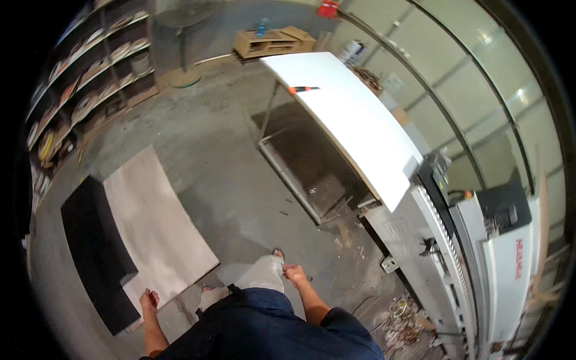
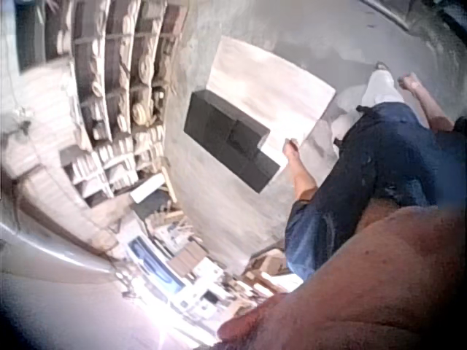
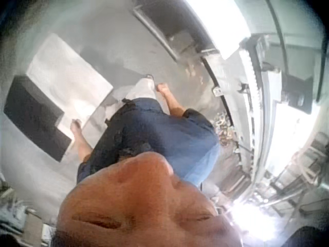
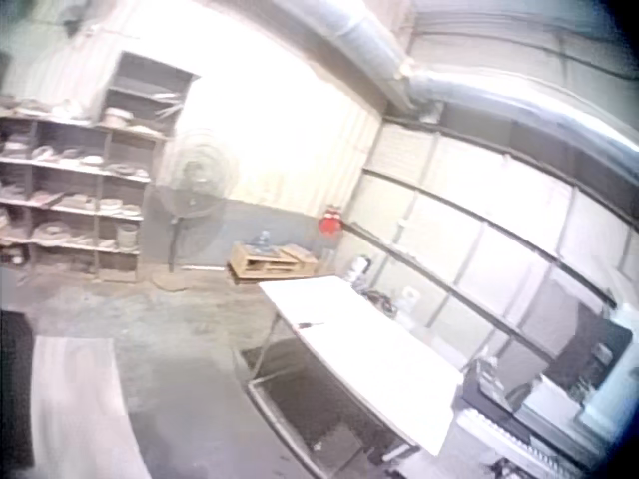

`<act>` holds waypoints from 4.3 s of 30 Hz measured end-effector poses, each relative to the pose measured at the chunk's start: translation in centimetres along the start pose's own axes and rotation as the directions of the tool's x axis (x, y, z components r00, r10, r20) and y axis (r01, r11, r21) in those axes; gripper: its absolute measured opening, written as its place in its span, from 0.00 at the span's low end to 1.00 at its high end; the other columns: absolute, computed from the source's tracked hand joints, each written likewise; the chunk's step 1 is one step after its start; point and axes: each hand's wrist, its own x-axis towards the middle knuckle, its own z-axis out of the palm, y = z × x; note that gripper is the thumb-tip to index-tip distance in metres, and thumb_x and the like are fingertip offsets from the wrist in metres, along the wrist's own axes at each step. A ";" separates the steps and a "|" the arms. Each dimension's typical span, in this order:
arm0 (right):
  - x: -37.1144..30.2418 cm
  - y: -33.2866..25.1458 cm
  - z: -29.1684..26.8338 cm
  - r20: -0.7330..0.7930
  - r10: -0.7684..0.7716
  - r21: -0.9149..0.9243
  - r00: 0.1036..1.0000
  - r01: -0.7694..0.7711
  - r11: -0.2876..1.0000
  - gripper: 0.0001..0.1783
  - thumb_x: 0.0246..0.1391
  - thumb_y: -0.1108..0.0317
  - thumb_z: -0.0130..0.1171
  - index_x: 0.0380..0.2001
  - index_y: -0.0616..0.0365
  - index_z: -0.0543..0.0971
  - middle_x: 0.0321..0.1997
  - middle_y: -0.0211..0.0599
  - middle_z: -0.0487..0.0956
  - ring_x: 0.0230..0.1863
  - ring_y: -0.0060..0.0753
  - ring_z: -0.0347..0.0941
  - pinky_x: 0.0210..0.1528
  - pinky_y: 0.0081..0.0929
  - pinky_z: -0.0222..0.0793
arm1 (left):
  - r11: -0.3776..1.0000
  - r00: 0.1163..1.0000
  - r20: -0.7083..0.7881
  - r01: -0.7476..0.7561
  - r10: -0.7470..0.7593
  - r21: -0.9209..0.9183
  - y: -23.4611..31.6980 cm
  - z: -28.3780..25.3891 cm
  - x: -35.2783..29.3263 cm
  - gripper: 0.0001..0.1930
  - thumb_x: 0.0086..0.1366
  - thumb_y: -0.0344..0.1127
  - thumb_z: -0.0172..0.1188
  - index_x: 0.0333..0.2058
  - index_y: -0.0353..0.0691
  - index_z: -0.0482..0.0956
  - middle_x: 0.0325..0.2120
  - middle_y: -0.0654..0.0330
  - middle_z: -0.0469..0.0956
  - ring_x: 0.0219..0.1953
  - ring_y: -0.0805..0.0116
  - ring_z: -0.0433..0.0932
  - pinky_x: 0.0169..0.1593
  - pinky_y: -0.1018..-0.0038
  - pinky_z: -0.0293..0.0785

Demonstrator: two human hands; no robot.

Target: The person organizes and stacks black boards on a white table, then carries a stack of the boards over to a larger wooden structure and places them onto it.

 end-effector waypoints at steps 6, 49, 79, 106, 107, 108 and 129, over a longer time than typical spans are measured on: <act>4.4 -3.8 -11.1 -0.169 -0.299 -0.076 0.939 0.290 0.954 0.14 0.54 0.64 0.57 0.39 0.64 0.79 0.32 0.37 0.80 0.32 0.30 0.76 0.37 0.26 0.72 | 0.969 0.974 0.182 0.095 -0.138 0.226 -8.8 20.7 -3.0 0.10 0.66 0.40 0.49 0.30 0.41 0.71 0.18 0.59 0.72 0.17 0.66 0.71 0.18 0.72 0.68; 24.0 -40.5 -36.0 -0.624 -0.626 -0.707 0.467 0.004 0.708 0.32 0.58 0.52 0.45 0.60 0.62 0.64 0.66 0.48 0.59 0.66 0.59 0.51 0.67 0.54 0.38 | -0.220 -0.512 0.816 -0.792 -0.267 -0.569 -21.6 112.0 -33.3 0.26 0.57 0.38 0.60 0.51 0.29 0.70 0.57 0.38 0.61 0.61 0.38 0.55 0.63 0.51 0.52; 20.9 -36.2 -50.5 -0.624 0.081 0.736 0.778 0.619 -0.276 0.06 0.55 0.71 0.59 0.29 0.60 0.73 0.28 0.37 0.78 0.28 0.27 0.74 0.29 0.20 0.70 | 0.104 -0.305 0.851 -0.952 -0.427 -0.289 -28.0 110.7 -43.0 0.32 0.57 0.43 0.62 0.55 0.27 0.65 0.51 0.38 0.69 0.53 0.49 0.69 0.57 0.63 0.64; 18.5 -32.1 -39.4 -0.879 -0.233 -0.188 0.416 0.146 0.971 0.27 0.38 0.68 0.67 0.44 0.66 0.74 0.38 0.51 0.75 0.41 0.52 0.72 0.44 0.38 0.69 | -0.237 -0.432 0.755 -0.768 -0.494 -0.595 -17.8 111.7 -30.9 0.41 0.44 0.33 0.68 0.57 0.25 0.61 0.52 0.42 0.66 0.53 0.45 0.63 0.58 0.62 0.62; 18.6 -32.0 -39.5 -0.868 -0.264 -0.222 0.420 0.146 0.964 0.27 0.37 0.68 0.67 0.44 0.66 0.74 0.38 0.51 0.75 0.40 0.53 0.72 0.43 0.39 0.69 | -0.229 -0.402 0.780 -0.800 -0.479 -0.554 -17.8 111.6 -31.2 0.41 0.44 0.31 0.68 0.57 0.23 0.61 0.51 0.42 0.67 0.52 0.45 0.64 0.57 0.62 0.63; 18.7 -31.8 -39.6 -0.856 -0.295 -0.257 0.425 0.147 0.955 0.26 0.37 0.69 0.66 0.43 0.66 0.74 0.37 0.52 0.75 0.40 0.54 0.72 0.42 0.40 0.70 | -0.220 -0.371 0.804 -0.831 -0.465 -0.511 -17.9 111.6 -31.5 0.40 0.44 0.29 0.67 0.56 0.22 0.61 0.49 0.42 0.68 0.50 0.45 0.66 0.56 0.62 0.65; 20.4 -30.7 -43.0 -0.783 -0.531 -0.473 0.323 0.246 0.846 0.22 0.40 0.71 0.63 0.42 0.63 0.72 0.36 0.51 0.73 0.35 0.57 0.72 0.37 0.44 0.70 | -0.308 -0.382 0.793 -0.772 -0.475 -0.556 -19.0 111.8 -32.8 0.32 0.46 0.28 0.64 0.52 0.23 0.67 0.40 0.39 0.73 0.44 0.45 0.71 0.48 0.60 0.72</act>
